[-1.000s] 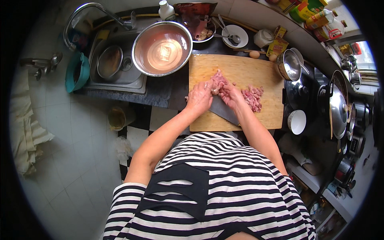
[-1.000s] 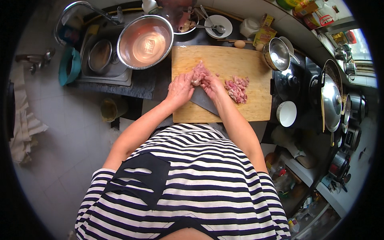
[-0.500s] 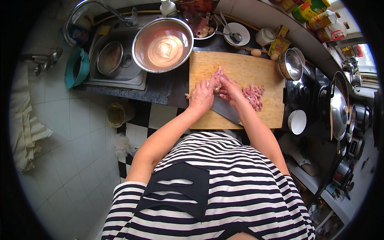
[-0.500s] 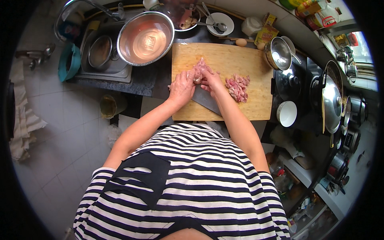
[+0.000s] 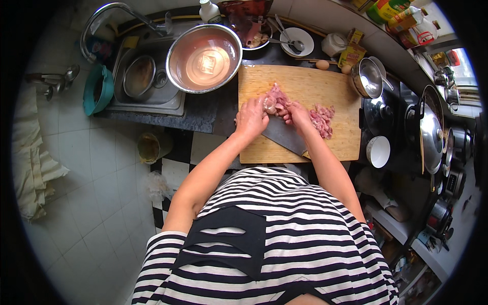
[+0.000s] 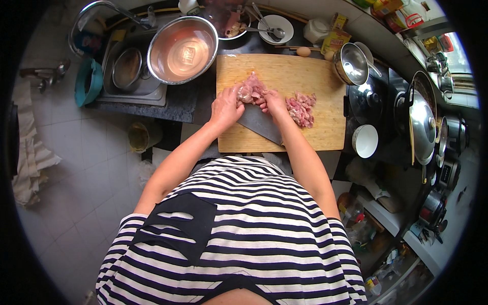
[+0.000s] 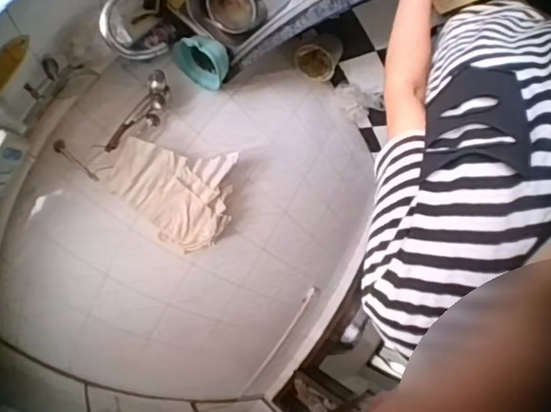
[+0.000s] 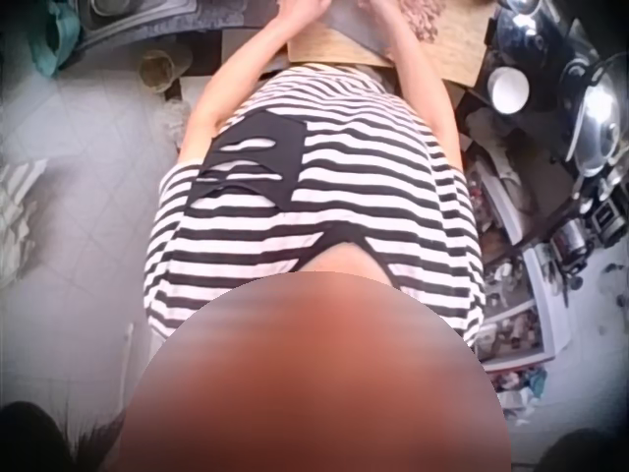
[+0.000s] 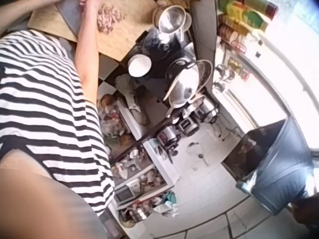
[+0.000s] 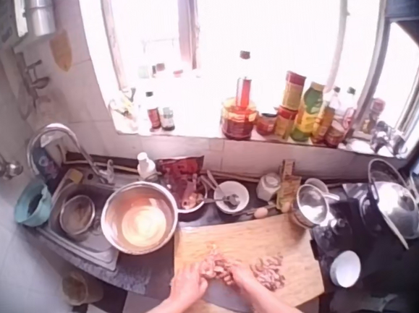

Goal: The person washes a large cleaver in the sink, then takes a piece of raw meat from a bowl and places it on a wooden cutting board. They proceed to slice the meat into small pieces using the cleaver, gathering the cut pieces into a pile on the board.

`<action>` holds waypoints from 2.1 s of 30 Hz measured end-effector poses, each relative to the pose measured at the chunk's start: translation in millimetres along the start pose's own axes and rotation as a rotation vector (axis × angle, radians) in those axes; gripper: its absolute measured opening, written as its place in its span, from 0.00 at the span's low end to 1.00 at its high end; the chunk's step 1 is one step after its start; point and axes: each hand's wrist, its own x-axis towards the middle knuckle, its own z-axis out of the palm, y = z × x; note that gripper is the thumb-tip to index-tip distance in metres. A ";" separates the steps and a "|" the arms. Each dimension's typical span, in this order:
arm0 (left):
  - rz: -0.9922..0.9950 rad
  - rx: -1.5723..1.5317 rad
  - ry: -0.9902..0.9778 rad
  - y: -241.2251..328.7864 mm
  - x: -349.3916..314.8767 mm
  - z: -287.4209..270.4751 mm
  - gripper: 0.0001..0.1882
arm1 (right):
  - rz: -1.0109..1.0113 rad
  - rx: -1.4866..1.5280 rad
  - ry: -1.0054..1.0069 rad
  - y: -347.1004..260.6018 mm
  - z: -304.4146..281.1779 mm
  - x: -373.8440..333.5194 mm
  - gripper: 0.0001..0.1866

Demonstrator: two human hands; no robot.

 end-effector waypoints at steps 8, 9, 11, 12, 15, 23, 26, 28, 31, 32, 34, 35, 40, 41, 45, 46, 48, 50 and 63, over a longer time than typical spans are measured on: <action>-0.019 -0.032 -0.018 -1.8 5.8 -0.7 0.30 | -0.317 -0.331 -0.005 -6.4 -11.2 -11.5 0.15; -0.017 -0.030 -0.016 -2.2 5.6 -0.3 0.30 | -0.292 -0.302 -0.029 -11.5 -12.4 -14.3 0.15; -0.008 -0.026 -0.014 -1.1 6.0 0.1 0.30 | -0.246 -0.225 -0.063 -18.0 -14.6 -20.5 0.15; -0.005 -0.023 -0.010 -0.5 6.1 0.4 0.30 | -0.225 -0.177 -0.077 -19.4 -15.9 -23.2 0.14; -0.016 -0.024 -0.009 -0.8 5.8 1.2 0.30 | -0.224 0.076 -0.121 -24.6 -23.5 -33.6 0.13; -0.218 -0.267 -0.178 -8.1 27.5 -9.7 0.27 | -0.662 -0.912 0.184 -3.9 -72.1 -43.6 0.13; -0.432 -0.967 -0.322 -22.9 47.0 -16.2 0.23 | -0.831 -1.041 0.258 1.5 -59.6 -63.6 0.19; -0.562 -1.220 -0.464 -13.0 55.6 -34.7 0.15 | -0.759 -0.898 0.277 7.5 -53.4 -64.0 0.21; -0.633 -1.382 -0.522 0.7 63.7 -53.0 0.15 | -0.516 -0.219 -0.107 15.3 -34.9 -60.3 0.24; -0.645 -1.455 -0.527 3.6 64.7 -54.5 0.16 | -0.478 -0.092 -0.190 9.1 -22.5 -66.9 0.24; -0.668 -1.603 -0.533 12.5 64.5 -57.2 0.18 | -0.398 0.157 -0.358 -5.1 2.5 -81.9 0.26; -0.714 -1.638 -0.500 21.8 64.5 -55.8 0.19 | -0.399 0.159 -0.344 -10.4 10.9 -85.9 0.26; -0.777 -1.802 -0.407 59.3 63.7 -55.4 0.20 | -0.200 0.208 -0.218 -20.7 22.8 -86.8 0.24; -0.775 -1.829 -0.394 58.5 62.7 -51.0 0.21 | -0.217 0.149 -0.199 -22.4 21.8 -87.8 0.24; -0.780 -1.900 -0.397 52.5 60.6 -39.9 0.21 | -0.357 -0.017 -0.171 -22.9 11.3 -92.1 0.23; -0.789 -1.905 -0.405 53.5 60.3 -39.1 0.21 | -0.410 -0.041 -0.175 -21.2 8.2 -91.9 0.22; -0.796 -1.897 -0.362 55.2 59.7 -37.7 0.21 | -0.327 0.071 -0.155 -17.2 3.9 -89.5 0.21; -0.802 -1.897 -0.320 52.5 59.5 -35.0 0.21 | -0.230 0.190 -0.173 -24.6 7.3 -94.3 0.20; -0.880 -1.970 -0.274 56.7 53.9 -34.1 0.21 | -0.017 0.601 -0.487 -21.5 -5.0 -86.4 0.12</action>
